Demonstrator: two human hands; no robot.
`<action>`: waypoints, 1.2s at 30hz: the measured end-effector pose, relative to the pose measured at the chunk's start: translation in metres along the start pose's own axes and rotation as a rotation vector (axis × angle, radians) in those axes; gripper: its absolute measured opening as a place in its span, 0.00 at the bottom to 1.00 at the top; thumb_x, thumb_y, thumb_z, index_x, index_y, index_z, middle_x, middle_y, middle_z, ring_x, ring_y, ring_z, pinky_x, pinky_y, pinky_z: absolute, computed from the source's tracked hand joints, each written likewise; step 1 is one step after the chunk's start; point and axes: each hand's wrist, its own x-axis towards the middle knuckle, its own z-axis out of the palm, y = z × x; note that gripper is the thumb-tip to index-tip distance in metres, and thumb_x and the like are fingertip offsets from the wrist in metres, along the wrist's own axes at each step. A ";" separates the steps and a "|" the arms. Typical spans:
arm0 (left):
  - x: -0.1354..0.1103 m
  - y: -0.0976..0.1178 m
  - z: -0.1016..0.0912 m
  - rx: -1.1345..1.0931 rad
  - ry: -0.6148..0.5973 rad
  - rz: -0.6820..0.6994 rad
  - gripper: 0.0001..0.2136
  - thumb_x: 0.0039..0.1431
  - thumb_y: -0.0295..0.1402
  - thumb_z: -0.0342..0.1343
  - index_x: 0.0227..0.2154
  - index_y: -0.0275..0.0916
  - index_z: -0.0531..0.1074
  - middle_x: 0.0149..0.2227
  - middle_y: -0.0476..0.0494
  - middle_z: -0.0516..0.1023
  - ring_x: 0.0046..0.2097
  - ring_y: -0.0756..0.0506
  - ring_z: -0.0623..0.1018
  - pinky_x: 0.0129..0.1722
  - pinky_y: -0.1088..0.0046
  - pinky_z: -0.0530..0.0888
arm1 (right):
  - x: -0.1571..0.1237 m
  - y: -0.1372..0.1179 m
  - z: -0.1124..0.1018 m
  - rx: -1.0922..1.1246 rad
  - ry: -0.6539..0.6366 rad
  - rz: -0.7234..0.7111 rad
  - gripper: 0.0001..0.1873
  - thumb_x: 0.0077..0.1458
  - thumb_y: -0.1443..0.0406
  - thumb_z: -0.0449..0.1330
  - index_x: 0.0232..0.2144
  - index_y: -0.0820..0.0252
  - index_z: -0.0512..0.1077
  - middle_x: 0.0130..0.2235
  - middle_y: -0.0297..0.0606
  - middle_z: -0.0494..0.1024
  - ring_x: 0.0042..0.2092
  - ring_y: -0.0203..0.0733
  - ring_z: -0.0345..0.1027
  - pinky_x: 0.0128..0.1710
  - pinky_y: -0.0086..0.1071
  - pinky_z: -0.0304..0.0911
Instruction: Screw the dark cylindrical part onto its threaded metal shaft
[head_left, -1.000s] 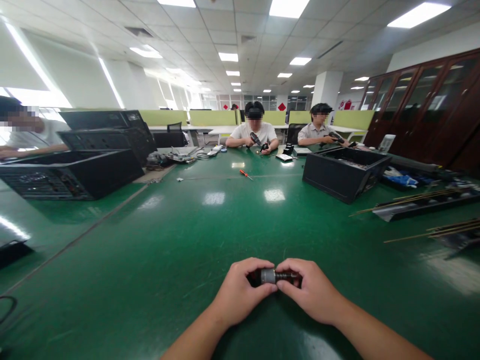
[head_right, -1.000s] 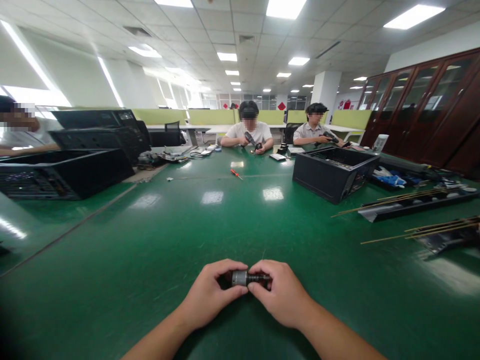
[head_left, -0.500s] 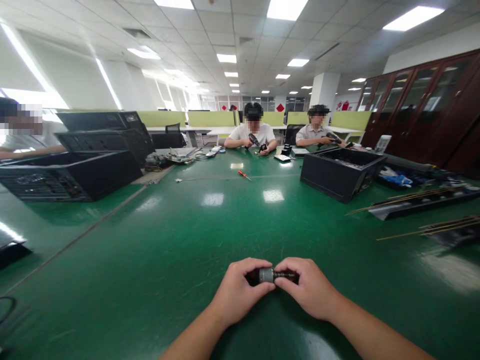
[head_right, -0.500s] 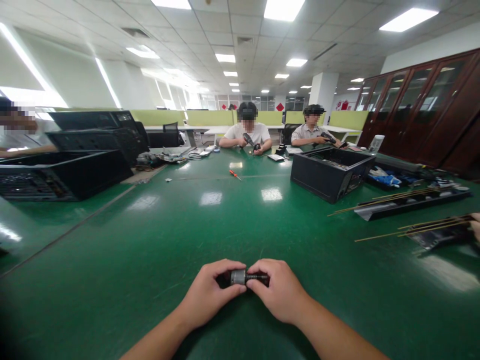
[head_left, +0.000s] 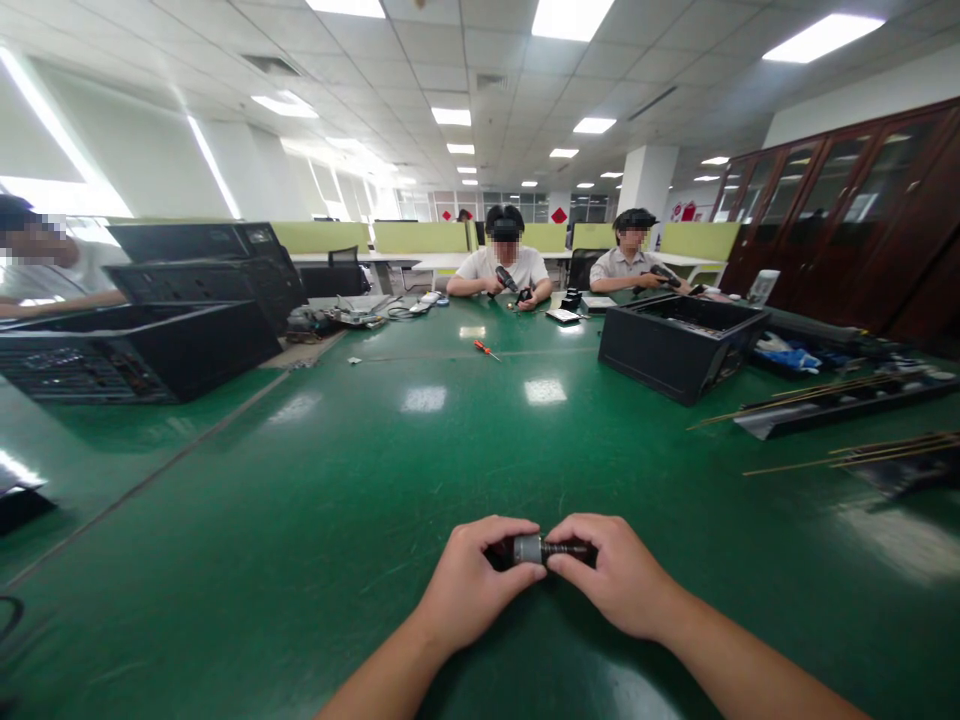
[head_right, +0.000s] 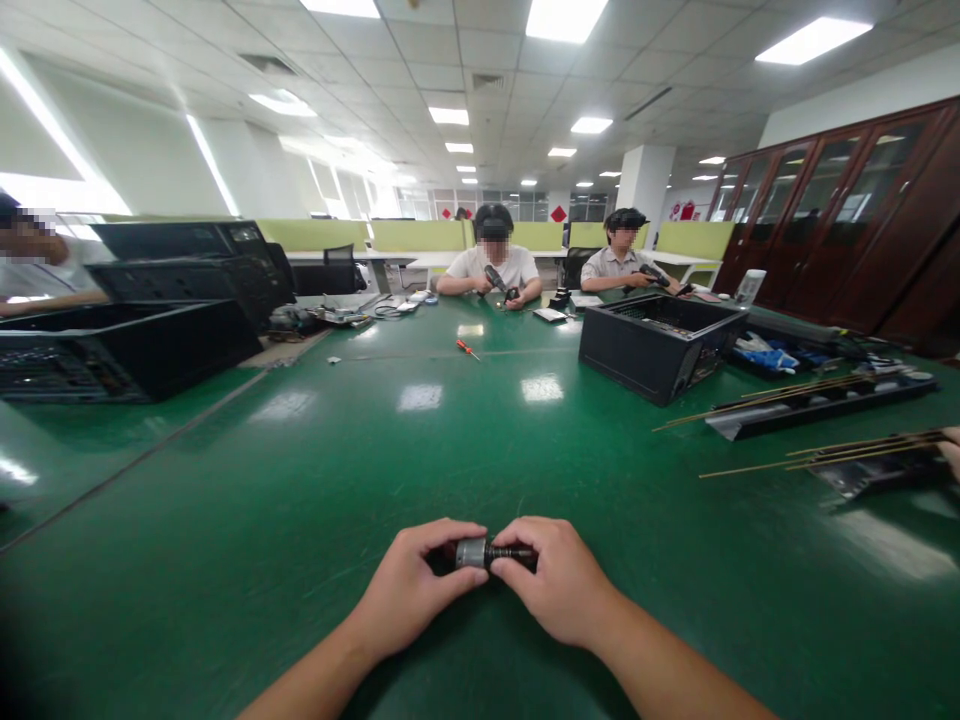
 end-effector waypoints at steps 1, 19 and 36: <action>0.000 0.000 0.000 -0.001 0.001 -0.001 0.14 0.45 0.30 0.69 0.38 0.44 0.82 0.36 0.48 0.84 0.38 0.43 0.80 0.41 0.69 0.73 | 0.000 0.000 0.000 -0.002 -0.001 -0.003 0.04 0.56 0.67 0.63 0.35 0.56 0.79 0.33 0.33 0.80 0.35 0.39 0.72 0.36 0.30 0.60; 0.000 0.000 0.001 -0.021 -0.007 -0.011 0.13 0.47 0.30 0.68 0.39 0.44 0.82 0.36 0.48 0.84 0.39 0.43 0.80 0.41 0.70 0.73 | -0.001 0.002 -0.002 -0.017 -0.005 -0.031 0.04 0.57 0.66 0.62 0.35 0.56 0.78 0.34 0.34 0.81 0.36 0.39 0.73 0.38 0.30 0.61; 0.000 0.000 0.001 -0.025 -0.003 -0.020 0.13 0.46 0.29 0.67 0.39 0.43 0.82 0.36 0.48 0.84 0.38 0.43 0.80 0.40 0.71 0.73 | -0.001 0.002 -0.003 -0.033 0.006 -0.022 0.05 0.53 0.67 0.64 0.35 0.56 0.78 0.33 0.33 0.80 0.35 0.40 0.73 0.37 0.30 0.61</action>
